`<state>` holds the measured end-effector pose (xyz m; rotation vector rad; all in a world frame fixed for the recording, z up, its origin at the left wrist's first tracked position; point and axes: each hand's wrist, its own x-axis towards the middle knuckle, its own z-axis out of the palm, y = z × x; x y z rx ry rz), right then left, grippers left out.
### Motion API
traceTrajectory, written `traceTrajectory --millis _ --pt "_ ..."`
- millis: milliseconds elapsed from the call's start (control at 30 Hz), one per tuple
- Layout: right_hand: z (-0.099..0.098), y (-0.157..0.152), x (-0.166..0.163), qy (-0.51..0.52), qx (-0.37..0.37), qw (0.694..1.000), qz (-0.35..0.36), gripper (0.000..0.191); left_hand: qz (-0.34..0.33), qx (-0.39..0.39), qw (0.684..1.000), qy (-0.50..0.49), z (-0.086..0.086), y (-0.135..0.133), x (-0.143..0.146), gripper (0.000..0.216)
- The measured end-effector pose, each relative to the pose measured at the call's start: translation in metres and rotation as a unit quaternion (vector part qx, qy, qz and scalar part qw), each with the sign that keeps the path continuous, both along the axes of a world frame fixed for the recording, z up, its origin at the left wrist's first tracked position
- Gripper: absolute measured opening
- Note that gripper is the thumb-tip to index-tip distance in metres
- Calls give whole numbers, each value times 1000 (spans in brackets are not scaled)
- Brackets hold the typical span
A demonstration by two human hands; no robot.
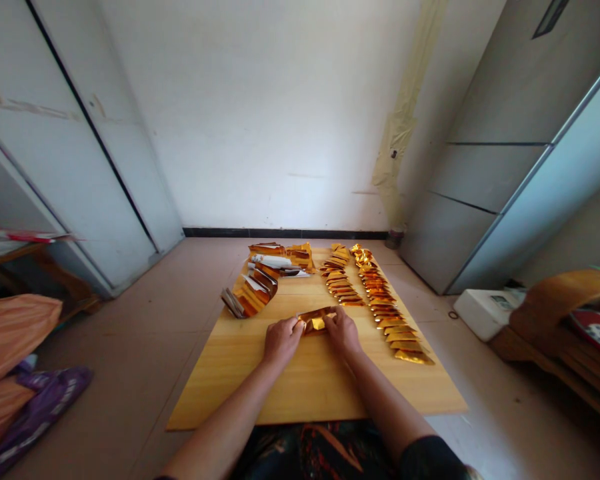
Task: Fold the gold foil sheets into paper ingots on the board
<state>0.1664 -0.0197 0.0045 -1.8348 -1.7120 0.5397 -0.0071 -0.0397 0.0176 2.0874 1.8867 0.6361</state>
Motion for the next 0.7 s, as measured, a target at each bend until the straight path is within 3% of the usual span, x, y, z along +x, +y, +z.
traceTrajectory --millis 100,167,367,700 --pt "-2 2 -12 -102 7 994 -41 43 52 -12 998 16 -2 6 6 18" --pt "-2 1 -16 -163 17 985 -46 45 75 -10 997 18 -5 9 10 22" --pt "1 -1 -18 -262 47 964 -10 24 68 28 995 69 -13 12 14 51" --pt "-6 0 -18 -278 72 958 1 12 24 68 990 120 -10 7 14 51"
